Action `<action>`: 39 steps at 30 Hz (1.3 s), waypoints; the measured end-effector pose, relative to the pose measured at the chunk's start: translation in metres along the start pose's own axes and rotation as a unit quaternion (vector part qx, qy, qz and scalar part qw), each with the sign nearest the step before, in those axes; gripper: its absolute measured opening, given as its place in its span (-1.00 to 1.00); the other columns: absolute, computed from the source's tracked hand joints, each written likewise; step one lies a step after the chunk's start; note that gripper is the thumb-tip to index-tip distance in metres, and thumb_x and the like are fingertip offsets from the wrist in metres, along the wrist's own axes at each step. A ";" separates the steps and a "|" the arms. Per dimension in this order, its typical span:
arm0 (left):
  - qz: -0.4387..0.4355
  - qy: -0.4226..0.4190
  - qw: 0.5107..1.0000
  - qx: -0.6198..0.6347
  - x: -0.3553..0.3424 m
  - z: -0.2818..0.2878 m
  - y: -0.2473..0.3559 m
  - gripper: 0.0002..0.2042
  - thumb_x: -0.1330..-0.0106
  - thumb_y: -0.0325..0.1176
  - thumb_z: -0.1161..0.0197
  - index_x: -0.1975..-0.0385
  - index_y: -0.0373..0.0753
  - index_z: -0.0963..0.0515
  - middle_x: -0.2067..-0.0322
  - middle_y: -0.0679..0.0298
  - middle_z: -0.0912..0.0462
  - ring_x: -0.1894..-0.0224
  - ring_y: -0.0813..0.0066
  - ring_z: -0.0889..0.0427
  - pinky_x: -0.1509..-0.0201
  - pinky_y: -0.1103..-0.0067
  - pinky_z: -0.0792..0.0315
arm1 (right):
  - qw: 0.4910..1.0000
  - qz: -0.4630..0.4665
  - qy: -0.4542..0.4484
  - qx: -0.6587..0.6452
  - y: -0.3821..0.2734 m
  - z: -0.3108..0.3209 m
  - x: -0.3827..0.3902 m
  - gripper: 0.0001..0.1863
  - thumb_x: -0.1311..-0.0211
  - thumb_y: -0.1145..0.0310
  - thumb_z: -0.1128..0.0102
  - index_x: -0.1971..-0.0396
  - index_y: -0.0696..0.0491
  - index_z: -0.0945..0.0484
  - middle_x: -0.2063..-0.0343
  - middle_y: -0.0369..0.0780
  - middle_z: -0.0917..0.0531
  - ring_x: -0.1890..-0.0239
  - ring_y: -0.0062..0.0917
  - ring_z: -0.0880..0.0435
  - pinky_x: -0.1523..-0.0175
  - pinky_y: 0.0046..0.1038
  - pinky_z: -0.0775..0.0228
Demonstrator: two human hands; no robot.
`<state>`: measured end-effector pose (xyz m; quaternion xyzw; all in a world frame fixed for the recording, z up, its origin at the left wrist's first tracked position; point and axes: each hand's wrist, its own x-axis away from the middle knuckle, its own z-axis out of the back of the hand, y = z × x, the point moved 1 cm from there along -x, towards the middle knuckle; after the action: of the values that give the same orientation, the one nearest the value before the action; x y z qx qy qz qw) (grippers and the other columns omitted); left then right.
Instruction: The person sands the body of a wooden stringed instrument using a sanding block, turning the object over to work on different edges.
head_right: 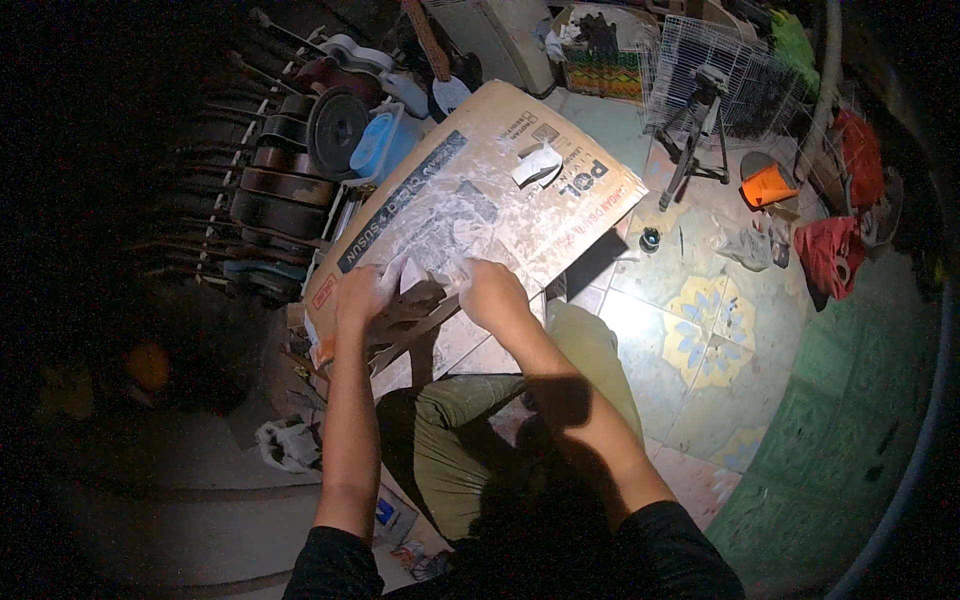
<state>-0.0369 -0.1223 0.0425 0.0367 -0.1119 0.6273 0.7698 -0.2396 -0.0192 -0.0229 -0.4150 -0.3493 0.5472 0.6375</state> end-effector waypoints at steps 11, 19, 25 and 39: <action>-0.133 0.066 0.978 0.143 0.027 0.016 -0.022 -0.46 0.11 0.14 -0.53 0.22 -0.13 -0.74 0.39 0.04 -0.73 0.29 0.09 -0.74 0.18 0.33 -0.55 | 0.984 0.158 0.025 -0.078 -0.027 -0.037 0.013 -0.44 -0.10 0.58 0.00 -0.19 0.07 -0.52 -0.09 0.05 -0.59 -0.10 -0.06 -0.58 -0.22 -0.21 -0.43; -0.101 0.053 0.972 0.204 0.019 0.001 -0.028 -0.42 0.18 0.19 -0.54 0.19 -0.06 -0.77 0.40 0.02 -0.73 0.31 0.04 -0.73 0.18 0.31 -0.57 | 0.990 0.134 0.040 -0.019 -0.041 -0.056 0.028 -0.47 -0.14 0.61 0.10 -0.17 0.15 -0.49 -0.21 0.03 -0.50 -0.15 -0.08 -0.55 -0.25 -0.20 -0.40; -0.110 0.061 0.978 0.168 0.022 0.008 -0.028 -0.45 0.17 0.18 -0.54 0.24 -0.08 -0.77 0.42 0.03 -0.73 0.32 0.05 -0.73 0.20 0.31 -0.58 | 0.989 0.139 0.056 -0.010 -0.036 -0.064 0.017 -0.44 -0.13 0.62 0.07 -0.21 0.12 -0.47 -0.23 -0.08 -0.51 -0.13 -0.09 -0.56 -0.19 -0.17 -0.44; -0.100 0.112 0.971 0.188 0.037 -0.001 -0.018 -0.52 0.07 0.04 -0.52 0.18 -0.10 -0.73 0.39 0.00 -0.72 0.28 0.01 -0.73 0.23 0.30 -0.56 | 0.957 0.163 0.037 0.237 -0.045 -0.065 0.015 -0.48 -0.17 0.54 -0.01 -0.19 0.13 -0.50 -0.13 -0.10 -0.60 0.08 -0.15 -0.66 0.02 -0.23 -0.56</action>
<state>-0.0127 -0.0902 0.0516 0.1214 0.0997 0.5574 0.8153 -0.1605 -0.0163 -0.0090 -0.3228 -0.1132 0.6949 0.6325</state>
